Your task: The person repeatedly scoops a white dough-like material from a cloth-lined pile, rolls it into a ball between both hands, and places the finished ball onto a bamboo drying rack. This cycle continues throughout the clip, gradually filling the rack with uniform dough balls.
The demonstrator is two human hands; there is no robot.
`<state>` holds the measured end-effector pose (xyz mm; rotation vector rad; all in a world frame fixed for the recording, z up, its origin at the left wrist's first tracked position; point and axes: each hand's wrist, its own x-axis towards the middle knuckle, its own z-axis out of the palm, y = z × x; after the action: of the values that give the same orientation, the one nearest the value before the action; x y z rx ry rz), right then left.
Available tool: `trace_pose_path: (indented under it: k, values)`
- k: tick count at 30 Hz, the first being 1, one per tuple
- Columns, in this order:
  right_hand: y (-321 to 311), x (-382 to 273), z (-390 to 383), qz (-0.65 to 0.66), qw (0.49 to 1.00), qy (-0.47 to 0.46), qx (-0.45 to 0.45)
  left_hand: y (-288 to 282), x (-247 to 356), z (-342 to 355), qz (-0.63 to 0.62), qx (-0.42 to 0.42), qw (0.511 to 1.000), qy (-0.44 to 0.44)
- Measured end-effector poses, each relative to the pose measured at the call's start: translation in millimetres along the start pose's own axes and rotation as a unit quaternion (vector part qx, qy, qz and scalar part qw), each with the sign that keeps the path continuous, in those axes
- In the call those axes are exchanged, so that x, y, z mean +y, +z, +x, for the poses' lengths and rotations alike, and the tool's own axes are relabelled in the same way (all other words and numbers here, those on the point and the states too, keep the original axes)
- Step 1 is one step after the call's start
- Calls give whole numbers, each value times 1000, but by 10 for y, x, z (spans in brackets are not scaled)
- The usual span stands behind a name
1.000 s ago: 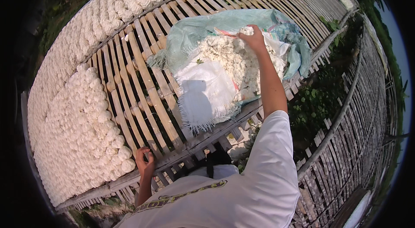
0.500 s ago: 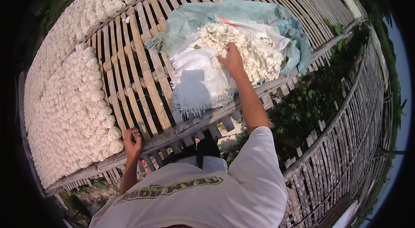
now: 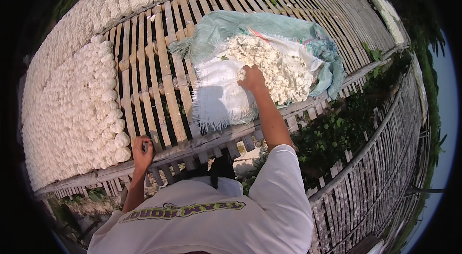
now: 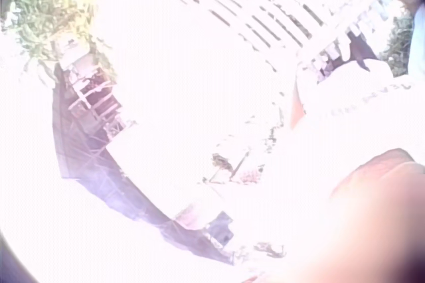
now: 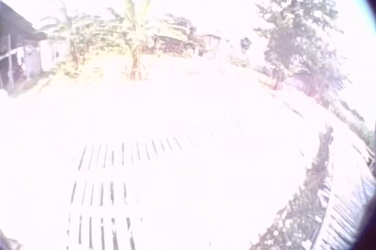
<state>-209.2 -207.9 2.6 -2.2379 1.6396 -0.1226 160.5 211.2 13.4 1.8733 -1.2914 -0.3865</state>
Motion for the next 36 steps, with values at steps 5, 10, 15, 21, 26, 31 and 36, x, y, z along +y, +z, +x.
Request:
trace_pose_path:
  k: [5, 10, 15, 21, 26, 31, 36]
  values:
    - [-31, 118, 1, 109, 991, 29, 74, 7, -1, -13, -15, -10, 999, -37]
    - [-239, 191, 80, 284, 944, 135, 100, 11, 0, -15, -23, 7, 1000, -19]
    - [-298, 188, 83, 503, 834, 178, 138, 7, 30, -7, -40, -3, 998, -40]
    - [-375, 67, -99, 550, 801, 189, 138, -19, 75, -3, -21, -7, 998, -56]
    - [-182, -102, -363, 454, 888, 67, 36, -25, 88, 3, -11, -10, 998, -60]
    - [517, -462, -736, 31, 980, -170, 98, -10, 99, 7, -31, -15, 996, -84]
    - [541, -349, -656, 159, 971, -70, 163, -19, 89, 7, -24, -9, 997, -66]
